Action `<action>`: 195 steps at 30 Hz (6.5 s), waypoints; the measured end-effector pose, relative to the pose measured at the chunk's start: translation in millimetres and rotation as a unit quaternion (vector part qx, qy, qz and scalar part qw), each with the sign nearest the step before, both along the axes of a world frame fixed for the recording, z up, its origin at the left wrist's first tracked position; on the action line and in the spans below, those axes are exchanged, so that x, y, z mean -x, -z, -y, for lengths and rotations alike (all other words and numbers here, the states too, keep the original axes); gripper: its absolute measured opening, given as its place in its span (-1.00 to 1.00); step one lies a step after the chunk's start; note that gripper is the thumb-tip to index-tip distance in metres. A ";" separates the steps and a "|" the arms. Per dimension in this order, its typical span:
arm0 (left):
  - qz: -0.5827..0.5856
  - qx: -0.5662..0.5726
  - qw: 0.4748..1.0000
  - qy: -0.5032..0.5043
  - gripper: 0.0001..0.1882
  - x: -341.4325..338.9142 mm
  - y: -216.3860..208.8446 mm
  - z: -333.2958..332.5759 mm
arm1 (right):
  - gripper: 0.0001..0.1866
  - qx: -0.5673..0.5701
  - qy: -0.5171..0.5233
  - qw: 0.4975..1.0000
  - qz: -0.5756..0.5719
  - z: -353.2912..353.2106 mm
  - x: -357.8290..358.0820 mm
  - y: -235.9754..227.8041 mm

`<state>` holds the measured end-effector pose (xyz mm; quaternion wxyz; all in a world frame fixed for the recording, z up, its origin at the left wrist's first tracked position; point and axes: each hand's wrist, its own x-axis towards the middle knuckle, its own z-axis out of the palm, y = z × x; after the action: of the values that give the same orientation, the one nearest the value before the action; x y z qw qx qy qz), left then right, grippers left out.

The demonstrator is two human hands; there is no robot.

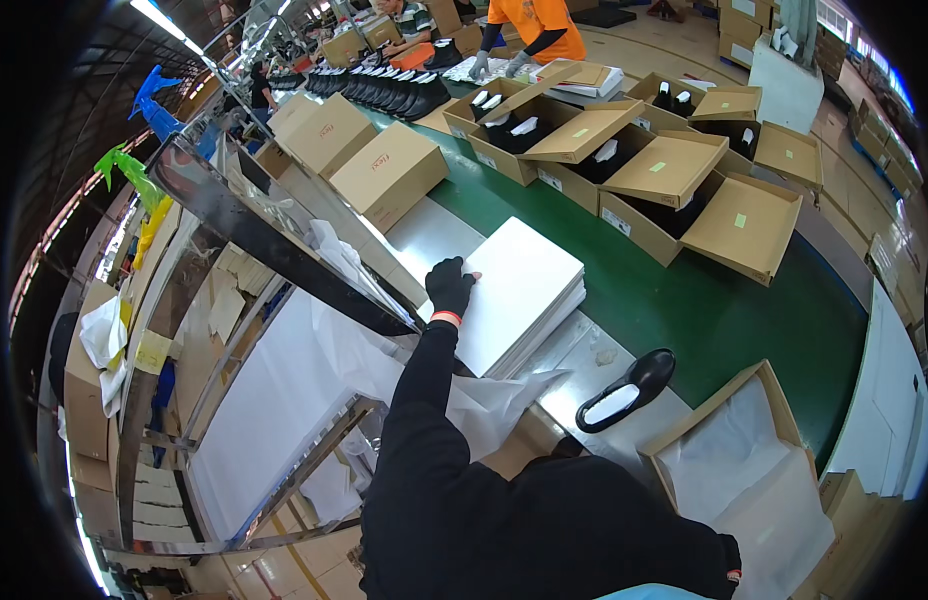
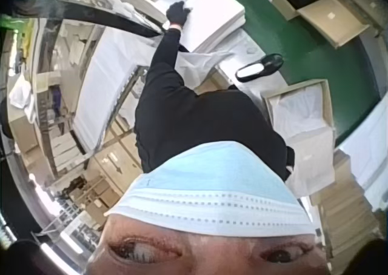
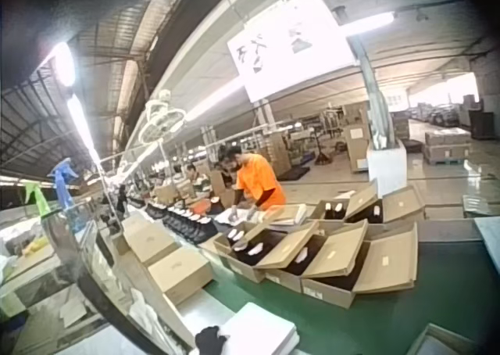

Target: The person places a sheet of white tissue paper into a cardboard box, inserts a pair of black shoes, and covers them with another sheet of paper. The person then closes the box and moves it along a conveyor belt. This process is repeated for multiple pairs of shoes throughout the video.

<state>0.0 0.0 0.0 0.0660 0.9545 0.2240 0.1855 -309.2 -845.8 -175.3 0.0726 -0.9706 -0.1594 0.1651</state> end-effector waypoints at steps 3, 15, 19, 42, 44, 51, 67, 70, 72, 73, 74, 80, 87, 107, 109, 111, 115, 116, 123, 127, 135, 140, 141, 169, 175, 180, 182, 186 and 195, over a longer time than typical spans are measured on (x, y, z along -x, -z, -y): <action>0.120 0.020 0.992 0.024 -0.63 4.6 -25.9 4.8 | -0.63 0.018 0.013 0.999 -0.024 -5.3 -7.3 -22.8; 0.026 0.541 0.742 0.394 -0.54 -26.4 -130.8 254.3 | -0.62 0.036 0.025 0.988 -0.152 -27.2 -4.1 -66.4; -0.129 0.566 0.665 0.469 -0.31 -4.9 -43.1 396.6 | -0.62 0.017 0.175 0.981 0.081 -86.3 -16.8 -124.4; -0.243 0.312 0.730 0.557 -0.14 33.2 47.4 540.6 | -0.54 -0.193 0.433 0.880 0.004 -96.3 -2.1 -164.9; -0.273 0.299 0.722 0.561 -0.19 33.2 64.0 549.1 | -0.55 -0.202 0.435 0.877 -0.018 -93.3 -1.3 -167.3; -0.225 -0.101 0.748 0.617 -0.11 -7.1 -24.2 451.5 | -0.53 -0.125 0.576 0.779 0.216 -85.0 10.3 -147.1; -0.104 -0.060 0.727 0.676 -0.32 6.2 -13.3 410.8 | -0.37 -0.183 0.240 0.927 0.223 -172.6 -87.3 -136.8; -0.135 0.026 0.754 0.643 -0.43 19.7 -34.6 470.9 | -0.27 -0.137 0.335 0.888 0.282 -169.5 -65.0 -130.4; -0.090 0.009 0.775 0.625 -0.48 18.1 10.8 500.8 | -0.14 -0.125 0.398 0.865 0.280 -163.7 -53.0 -123.0; -0.066 0.000 0.782 0.620 -0.50 15.3 28.4 510.6 | -0.13 -0.123 0.408 0.863 0.271 -160.5 -47.4 -119.1; -0.069 -0.010 0.776 0.626 -0.52 15.1 31.3 516.6 | -0.13 -0.117 0.422 0.860 0.261 -157.3 -40.6 -116.0; -0.299 0.301 0.693 0.584 -0.60 7.8 34.3 518.6 | -0.11 -0.115 0.454 0.851 0.237 -163.3 -27.5 -110.8; -0.192 0.353 0.663 0.631 -0.49 -7.8 53.5 501.8 | -0.10 -0.116 0.465 0.843 0.243 -167.2 -27.8 -109.9; -0.097 0.043 0.731 0.675 -0.22 25.0 -6.2 478.9 | -0.15 -0.138 0.445 0.846 0.258 -164.4 -18.4 -97.2; -0.162 -0.082 0.742 0.645 -0.12 7.1 -41.7 441.5 | -0.15 -0.151 0.453 0.842 0.251 -165.8 -16.2 -101.3; -0.364 -0.186 0.731 0.547 -0.04 4.9 -48.3 406.5 | -0.15 -0.148 0.443 0.848 0.250 -165.0 -17.5 -96.3; -0.526 -0.154 0.628 0.553 -0.12 -18.1 9.8 316.4 | -0.17 -0.162 0.428 0.849 0.263 -165.4 -18.8 -96.3; -0.519 -0.106 0.618 0.580 -0.17 -32.3 2.8 311.3 | -0.17 -0.164 0.430 0.848 0.264 -165.2 -19.7 -96.9; -0.539 0.326 0.502 0.593 -0.41 -83.1 -118.6 342.8 | -0.14 -0.156 0.444 0.844 0.256 -160.3 -18.6 -94.4; -0.497 0.388 0.460 0.626 -0.28 -66.9 -99.9 422.3 | -0.12 -0.168 0.448 0.839 0.261 -158.8 -18.2 -94.8; -0.483 0.131 0.467 0.729 -0.17 -28.8 32.1 558.8 | -0.12 -0.076 0.523 0.819 0.224 -146.1 0.8 -92.0; -0.239 -0.129 0.498 0.824 -0.55 20.1 61.8 564.5 | -0.10 0.138 0.666 0.666 0.307 -90.5 60.9 -60.1; -0.247 -0.125 0.499 0.821 -0.57 18.9 63.8 564.0 | -0.07 0.185 0.711 0.646 0.206 -84.0 65.7 -70.5; -0.219 0.573 0.675 0.410 -0.36 15.1 36.9 426.4 | -0.63 -0.355 0.313 0.880 0.048 -184.1 -98.1 -168.1; -0.244 0.591 0.712 0.291 0.09 12.2 8.3 421.0 | -0.47 -0.337 0.375 0.829 0.242 -134.1 -143.5 -148.9; -0.175 0.444 0.775 0.415 0.15 13.8 42.0 426.5 | -0.10 -0.390 0.325 0.860 0.048 -71.4 -254.9 -200.5; -0.169 0.452 0.753 0.447 0.11 11.9 41.8 425.3 | -0.30 -0.373 0.311 0.867 -0.111 -44.1 -292.1 -198.8; -0.175 0.423 0.774 0.437 -0.03 25.2 6.0 422.6 | -0.76 -0.382 0.409 0.826 -0.063 -17.2 -339.4 -177.5; -0.070 0.137 0.779 0.608 -0.45 65.5 -8.6 438.6 | -0.63 -0.230 -0.032 0.949 0.212 -142.3 -287.8 -141.7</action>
<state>-65.5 -438.6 8.6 0.2794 0.8837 -0.3754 0.0073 -21.4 -703.5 -33.6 0.2526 -0.9346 -0.2361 -0.0832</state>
